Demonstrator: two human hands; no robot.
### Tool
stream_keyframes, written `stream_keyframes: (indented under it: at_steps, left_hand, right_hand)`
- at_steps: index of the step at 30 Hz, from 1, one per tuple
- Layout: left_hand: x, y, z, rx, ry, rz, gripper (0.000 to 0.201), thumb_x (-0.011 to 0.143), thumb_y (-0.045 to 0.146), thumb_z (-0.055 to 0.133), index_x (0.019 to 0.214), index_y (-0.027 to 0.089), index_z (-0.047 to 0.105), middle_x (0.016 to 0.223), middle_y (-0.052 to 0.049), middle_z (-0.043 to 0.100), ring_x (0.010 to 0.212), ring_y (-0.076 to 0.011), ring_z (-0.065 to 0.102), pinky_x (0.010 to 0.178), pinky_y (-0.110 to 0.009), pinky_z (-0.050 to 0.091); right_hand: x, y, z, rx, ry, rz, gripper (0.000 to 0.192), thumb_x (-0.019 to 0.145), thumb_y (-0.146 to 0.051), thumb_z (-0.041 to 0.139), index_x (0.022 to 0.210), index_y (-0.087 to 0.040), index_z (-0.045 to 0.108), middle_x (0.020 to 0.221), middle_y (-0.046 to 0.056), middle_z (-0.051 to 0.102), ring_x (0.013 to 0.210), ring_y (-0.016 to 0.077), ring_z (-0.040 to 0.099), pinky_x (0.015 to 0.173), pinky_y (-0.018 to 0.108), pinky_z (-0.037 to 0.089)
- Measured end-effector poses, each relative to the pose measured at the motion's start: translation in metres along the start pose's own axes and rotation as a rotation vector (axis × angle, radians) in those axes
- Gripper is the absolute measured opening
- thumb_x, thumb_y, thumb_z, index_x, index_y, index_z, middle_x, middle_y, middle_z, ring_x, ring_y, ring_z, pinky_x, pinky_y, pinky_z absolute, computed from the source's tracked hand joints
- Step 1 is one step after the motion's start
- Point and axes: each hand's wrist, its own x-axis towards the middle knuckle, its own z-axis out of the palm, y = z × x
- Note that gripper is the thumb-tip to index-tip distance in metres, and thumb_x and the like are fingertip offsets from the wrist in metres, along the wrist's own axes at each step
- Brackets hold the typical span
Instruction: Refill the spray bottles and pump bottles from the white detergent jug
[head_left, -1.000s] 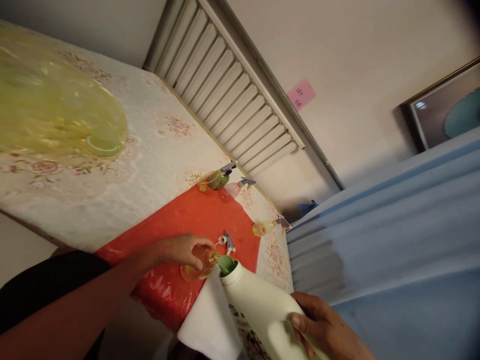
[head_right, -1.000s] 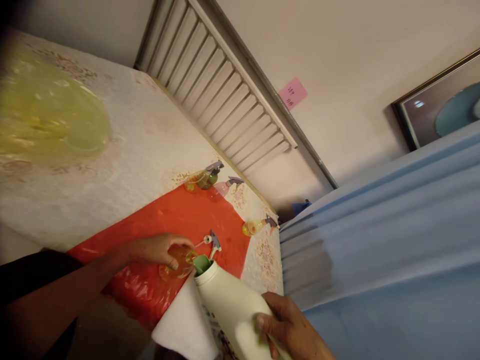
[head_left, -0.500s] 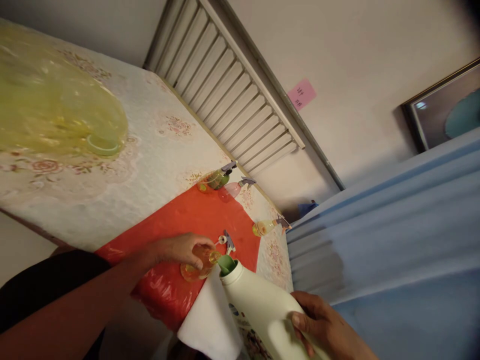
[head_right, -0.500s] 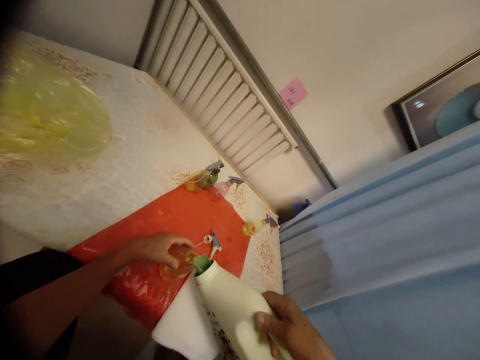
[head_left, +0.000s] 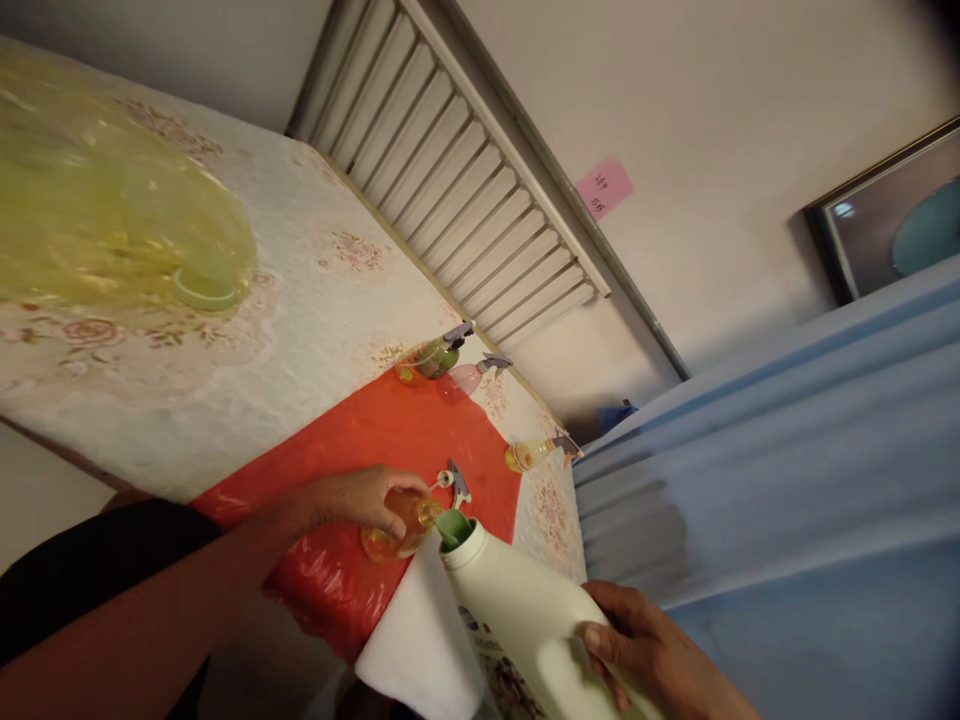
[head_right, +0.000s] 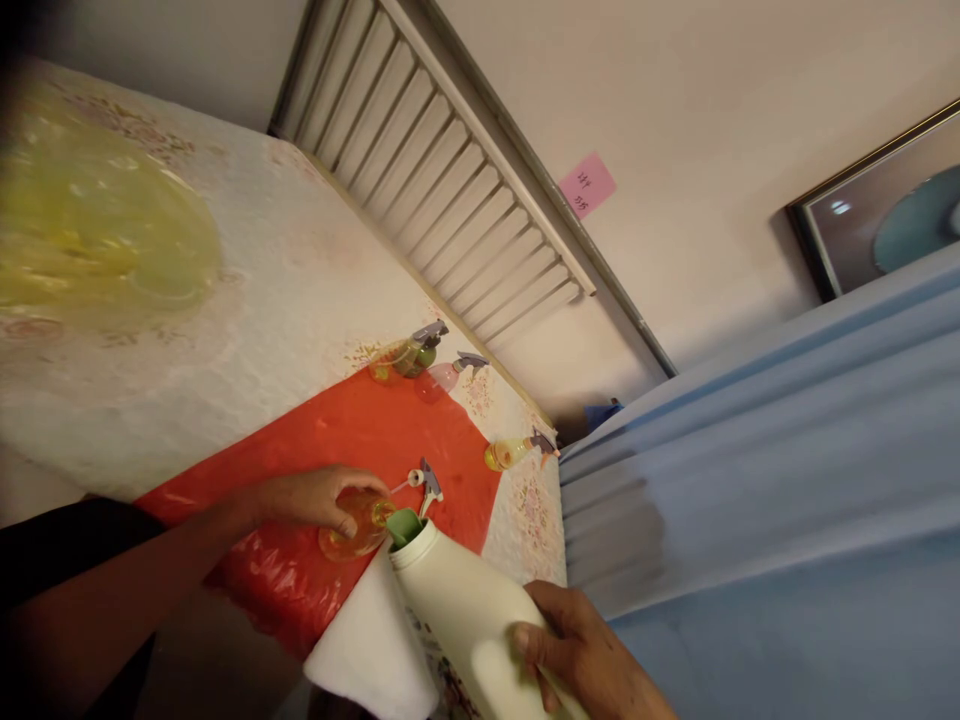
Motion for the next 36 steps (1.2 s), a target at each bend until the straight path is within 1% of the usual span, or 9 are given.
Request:
stream_keyframes:
  at_steps: [6,13,21,26,33,36]
  left_hand:
    - [0.0011,-0.0029,0.0002,0.008,-0.003,0.0,0.059,0.062,0.026,0.07,0.12,0.026,0.064,0.124,0.0,0.069,0.118,-0.0271,0.059,0.099,-0.032,0.045]
    - [0.0001,0.0016,-0.0001,-0.008,-0.002,-0.004,0.057,0.062,0.024,0.07,0.119,0.024,0.065,0.12,-0.001,0.071,0.117,-0.0281,0.06,0.097,-0.032,0.046]
    - [0.0017,-0.0039,0.0006,0.004,0.001,0.009,0.059,0.062,0.027,0.072,0.12,0.025,0.064,0.123,-0.001,0.069,0.115,-0.027,0.061,0.098,-0.032,0.046]
    - [0.0003,-0.0001,0.0004,-0.028,-0.006,0.011,0.055,0.062,0.024,0.071,0.117,0.024,0.065,0.12,0.0,0.071,0.115,-0.0265,0.061,0.096,-0.031,0.046]
    - [-0.0008,0.0036,-0.0006,-0.031,-0.01,-0.004,0.055,0.062,0.024,0.071,0.117,0.022,0.065,0.116,-0.001,0.072,0.113,-0.0274,0.061,0.093,-0.03,0.047]
    - [-0.0014,0.0038,-0.0005,-0.037,-0.012,-0.006,0.055,0.062,0.022,0.071,0.117,0.022,0.065,0.117,-0.001,0.071,0.112,-0.0264,0.062,0.092,-0.029,0.047]
  right_hand:
    - [0.001,-0.0034,0.001,0.016,-0.023,-0.014,0.055,0.078,-0.068,0.062,0.078,-0.013,0.06,0.057,-0.004,0.051,0.044,0.0061,0.04,0.046,0.02,0.029]
    - [-0.0001,-0.0016,0.0001,-0.004,-0.013,-0.01,0.053,0.079,-0.067,0.062,0.078,-0.014,0.06,0.056,-0.003,0.052,0.047,0.0077,0.043,0.048,0.02,0.032]
    - [0.0007,-0.0029,0.0,-0.008,-0.02,-0.008,0.054,0.079,-0.068,0.061,0.079,-0.014,0.06,0.057,-0.003,0.053,0.046,0.0072,0.042,0.047,0.02,0.031]
    - [0.0011,-0.0048,0.0002,-0.004,-0.022,-0.008,0.054,0.078,-0.068,0.062,0.079,-0.014,0.06,0.057,-0.003,0.053,0.046,0.0069,0.041,0.048,0.02,0.03]
    - [0.0019,-0.0034,-0.0011,-0.004,-0.026,-0.021,0.053,0.079,-0.066,0.062,0.079,-0.013,0.061,0.057,-0.003,0.052,0.046,0.0075,0.042,0.047,0.02,0.03]
    - [0.0017,-0.0046,-0.001,0.002,-0.026,-0.02,0.052,0.079,-0.066,0.062,0.079,-0.013,0.061,0.058,-0.003,0.053,0.047,0.0076,0.042,0.047,0.02,0.03]
